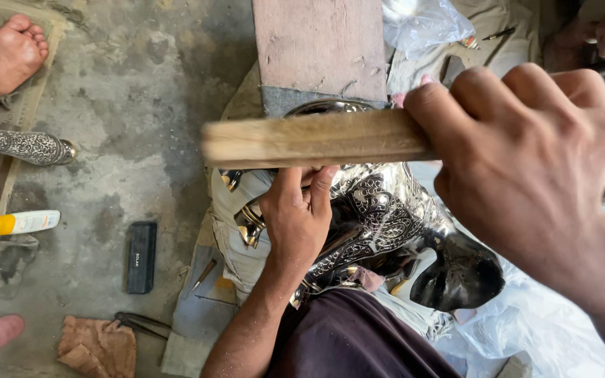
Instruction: The person uses a small metal chisel and a wooden mallet to engrave intricate patterns into a silver-colored metal elephant figurine. The person holds the figurine steady with one hand while repeatedly striking the chisel with the mallet to create detailed designs on the surface.
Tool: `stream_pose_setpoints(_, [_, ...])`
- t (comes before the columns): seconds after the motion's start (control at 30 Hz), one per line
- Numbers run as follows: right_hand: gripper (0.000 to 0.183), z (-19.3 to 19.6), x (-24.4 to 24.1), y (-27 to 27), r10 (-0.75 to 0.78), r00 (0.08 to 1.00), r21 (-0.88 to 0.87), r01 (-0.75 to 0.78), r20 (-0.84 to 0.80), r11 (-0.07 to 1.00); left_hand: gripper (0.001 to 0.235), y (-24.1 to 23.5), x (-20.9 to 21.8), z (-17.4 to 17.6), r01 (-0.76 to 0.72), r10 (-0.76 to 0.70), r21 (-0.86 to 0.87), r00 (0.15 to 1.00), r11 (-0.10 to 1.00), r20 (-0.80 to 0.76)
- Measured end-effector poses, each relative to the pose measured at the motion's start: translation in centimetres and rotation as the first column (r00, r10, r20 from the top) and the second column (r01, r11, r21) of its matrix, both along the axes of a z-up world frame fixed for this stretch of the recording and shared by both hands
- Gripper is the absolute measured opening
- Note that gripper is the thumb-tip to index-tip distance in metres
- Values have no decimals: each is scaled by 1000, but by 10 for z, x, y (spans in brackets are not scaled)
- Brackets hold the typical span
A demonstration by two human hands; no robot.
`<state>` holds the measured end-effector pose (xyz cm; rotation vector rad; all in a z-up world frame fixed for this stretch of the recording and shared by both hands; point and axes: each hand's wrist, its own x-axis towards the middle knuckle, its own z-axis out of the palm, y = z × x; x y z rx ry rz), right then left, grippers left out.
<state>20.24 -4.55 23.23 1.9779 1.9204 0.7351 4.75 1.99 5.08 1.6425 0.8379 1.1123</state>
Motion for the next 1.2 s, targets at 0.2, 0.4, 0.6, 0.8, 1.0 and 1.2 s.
stream_pose_setpoints(0.2, [17, 5, -7, 1, 66, 998, 49, -66, -3, 997, 20, -1, -3, -1, -7, 7, -7, 1000, 1000, -9])
stream_pose_setpoints(0.4, [27, -1, -3, 1, -24, 992, -73, 15, -121, 997, 19, -2, -2, 0, 3, -1, -54, 1000, 999, 27])
stream_pose_setpoints(0.6, [18, 3, -7, 6, -25, 977, 16, 29, -210, 999, 19, -5, -3, -3, -11, 12, -33, 1000, 999, 29])
stream_pose_setpoints(0.8, [26, 4, -4, 2, 40, 920, 41, -26, -391, 999, 19, -3, -3, -4, -11, 11, 5, 1000, 1000, 4])
stream_pose_setpoints(1.0, [12, 18, -20, 12, -6, 998, -31, 4, -70, 1000, 20, -3, -4, -9, 16, -17, 23, 999, 1000, 29])
stream_pose_setpoints(1.2, [19, 12, -19, 11, -70, 987, -73, 60, -147, 996, 21, -5, -5, -14, 17, -14, -37, 998, 999, 64])
